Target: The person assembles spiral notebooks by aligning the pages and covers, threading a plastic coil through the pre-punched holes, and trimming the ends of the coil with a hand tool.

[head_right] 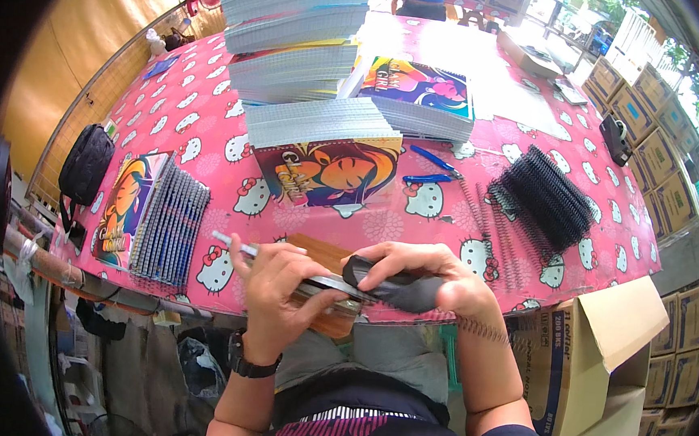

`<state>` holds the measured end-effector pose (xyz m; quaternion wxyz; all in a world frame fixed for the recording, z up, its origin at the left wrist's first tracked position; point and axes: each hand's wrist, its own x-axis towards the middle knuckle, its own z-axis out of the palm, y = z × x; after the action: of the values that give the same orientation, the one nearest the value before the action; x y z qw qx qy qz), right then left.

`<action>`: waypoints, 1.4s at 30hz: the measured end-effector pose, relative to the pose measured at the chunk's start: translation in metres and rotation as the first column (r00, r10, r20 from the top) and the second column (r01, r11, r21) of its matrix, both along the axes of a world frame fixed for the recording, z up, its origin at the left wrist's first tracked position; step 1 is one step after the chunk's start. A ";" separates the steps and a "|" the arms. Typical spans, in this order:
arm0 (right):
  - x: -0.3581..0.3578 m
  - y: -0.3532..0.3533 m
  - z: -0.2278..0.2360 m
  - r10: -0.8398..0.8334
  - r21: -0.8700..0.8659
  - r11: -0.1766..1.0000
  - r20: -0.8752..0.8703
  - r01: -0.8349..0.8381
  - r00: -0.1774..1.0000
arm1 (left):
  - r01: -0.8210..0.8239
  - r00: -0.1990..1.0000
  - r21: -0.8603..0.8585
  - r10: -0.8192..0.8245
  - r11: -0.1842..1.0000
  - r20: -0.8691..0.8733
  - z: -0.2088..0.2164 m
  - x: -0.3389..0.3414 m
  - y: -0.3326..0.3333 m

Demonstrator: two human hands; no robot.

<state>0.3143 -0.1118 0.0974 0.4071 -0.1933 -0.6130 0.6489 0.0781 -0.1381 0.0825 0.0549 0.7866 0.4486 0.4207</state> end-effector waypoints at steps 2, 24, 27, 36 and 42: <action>0.004 0.004 0.002 -0.210 0.199 0.971 0.457 0.130 0.865 | -0.005 1.000 0.002 0.005 1.000 0.018 0.001 0.007 -0.004; -0.020 0.032 0.020 -0.302 0.374 0.925 0.621 0.065 0.723 | -0.058 0.997 -0.057 0.055 0.997 -0.051 0.003 -0.028 0.008; -0.022 0.027 0.022 -0.021 0.283 0.958 0.248 -0.051 0.969 | -0.062 0.998 -0.040 0.061 0.997 -0.009 0.004 -0.029 0.010; -0.044 0.037 0.025 -0.212 0.410 0.912 0.512 -0.020 0.832 | -0.046 0.998 -0.067 0.048 0.997 0.031 0.000 -0.031 0.012; -0.055 0.041 0.022 -0.068 0.421 0.900 0.390 -0.112 0.918 | -0.019 0.996 -0.081 0.026 0.997 0.088 0.000 -0.032 0.011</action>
<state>0.2596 -0.0710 0.1190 0.3001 -0.2177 -0.8137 0.4477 0.0457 -0.1272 0.0826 0.1018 0.7591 0.4709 0.4377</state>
